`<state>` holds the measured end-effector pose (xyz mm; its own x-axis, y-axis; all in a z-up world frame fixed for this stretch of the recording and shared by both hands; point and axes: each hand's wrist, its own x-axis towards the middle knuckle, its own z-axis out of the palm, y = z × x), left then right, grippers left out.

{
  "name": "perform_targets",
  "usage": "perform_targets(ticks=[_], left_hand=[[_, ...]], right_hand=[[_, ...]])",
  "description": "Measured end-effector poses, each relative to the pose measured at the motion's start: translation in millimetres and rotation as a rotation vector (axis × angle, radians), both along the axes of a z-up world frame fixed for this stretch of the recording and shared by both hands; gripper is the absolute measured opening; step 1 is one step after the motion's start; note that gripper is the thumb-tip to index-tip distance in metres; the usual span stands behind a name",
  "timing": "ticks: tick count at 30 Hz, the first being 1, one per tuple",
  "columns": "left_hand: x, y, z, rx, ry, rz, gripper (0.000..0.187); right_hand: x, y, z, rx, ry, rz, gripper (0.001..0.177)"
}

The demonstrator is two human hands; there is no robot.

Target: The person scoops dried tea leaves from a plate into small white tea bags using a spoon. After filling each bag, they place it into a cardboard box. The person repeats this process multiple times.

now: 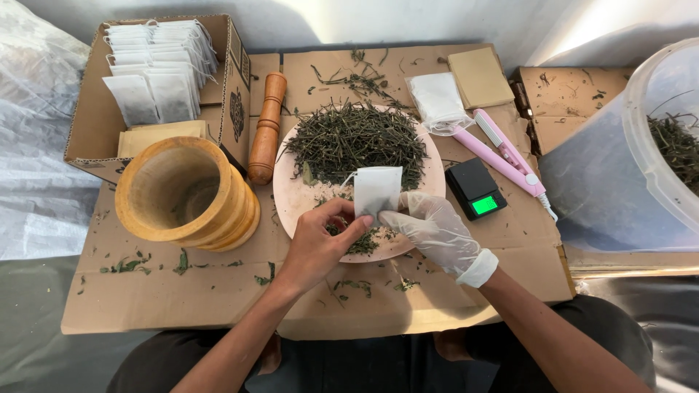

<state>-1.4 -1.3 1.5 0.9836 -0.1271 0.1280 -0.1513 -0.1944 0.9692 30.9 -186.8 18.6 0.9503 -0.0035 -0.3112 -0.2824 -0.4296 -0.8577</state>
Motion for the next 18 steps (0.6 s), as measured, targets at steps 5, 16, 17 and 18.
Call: perform_targets(ticks=[5,16,17,18], left_hand=[[-1,-1,1,0.001,0.025,-0.001,0.015],[0,0,4,0.000,0.022,-0.015,0.021],[-1,0,7,0.004,0.046,-0.034,0.023],[-2,0,9,0.007,0.071,-0.052,0.026]], right_hand=[[-11,8,28,0.125,-0.022,-0.049,0.039],[3,-6,8,0.276,-0.005,-0.058,0.035],[3,-9,6,0.298,-0.001,-0.058,0.035],[4,-11,4,0.321,0.003,-0.058,0.035]])
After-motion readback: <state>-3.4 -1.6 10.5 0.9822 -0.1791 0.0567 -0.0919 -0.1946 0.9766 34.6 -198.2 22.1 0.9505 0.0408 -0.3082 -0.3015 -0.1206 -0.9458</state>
